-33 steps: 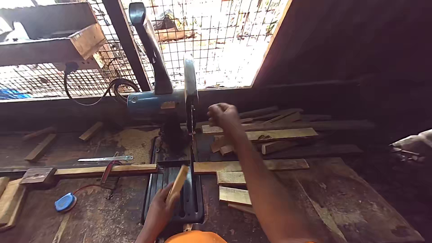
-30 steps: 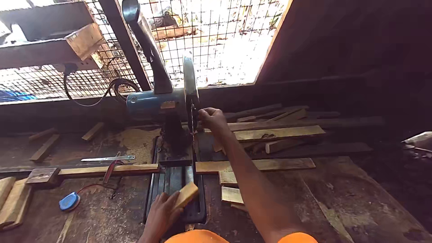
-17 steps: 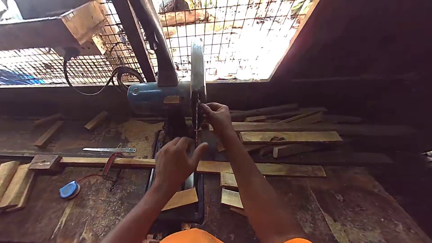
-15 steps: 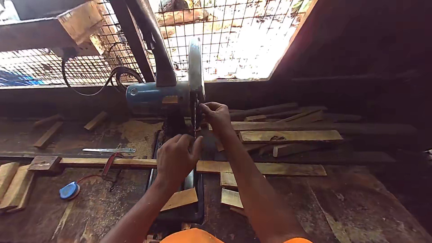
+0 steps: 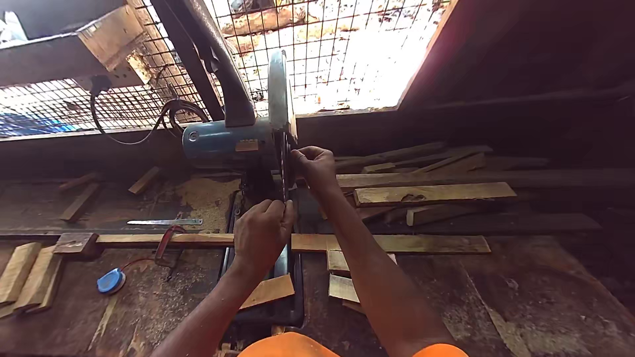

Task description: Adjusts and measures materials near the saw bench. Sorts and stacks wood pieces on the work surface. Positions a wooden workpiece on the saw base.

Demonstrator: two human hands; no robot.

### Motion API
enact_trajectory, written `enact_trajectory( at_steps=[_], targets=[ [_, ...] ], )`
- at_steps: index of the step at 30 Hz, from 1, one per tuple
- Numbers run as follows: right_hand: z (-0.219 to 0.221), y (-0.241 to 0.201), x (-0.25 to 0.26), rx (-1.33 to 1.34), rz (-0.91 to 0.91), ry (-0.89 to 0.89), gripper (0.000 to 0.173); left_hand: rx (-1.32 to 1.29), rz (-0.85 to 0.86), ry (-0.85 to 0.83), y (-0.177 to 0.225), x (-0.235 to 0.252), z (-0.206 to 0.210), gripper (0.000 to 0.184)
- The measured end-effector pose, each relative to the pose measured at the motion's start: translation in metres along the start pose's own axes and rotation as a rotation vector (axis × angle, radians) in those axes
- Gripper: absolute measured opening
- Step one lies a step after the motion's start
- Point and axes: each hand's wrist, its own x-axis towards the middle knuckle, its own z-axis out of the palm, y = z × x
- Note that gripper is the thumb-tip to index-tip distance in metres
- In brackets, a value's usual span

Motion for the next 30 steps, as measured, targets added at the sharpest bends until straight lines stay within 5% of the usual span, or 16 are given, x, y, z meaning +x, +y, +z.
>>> enact_trajectory(
  at_steps=[16, 30],
  targets=[
    [-0.002, -0.005, -0.001, 0.025, 0.045, -0.057, 0.017, -0.017, -0.022, -0.019, 0.002, 0.002, -0.004, 0.037],
    [0.007, 0.003, -0.049, -0.243, -0.092, -0.027, 0.03, -0.18, -0.039, -0.096, -0.007, -0.009, -0.007, 0.027]
  ],
)
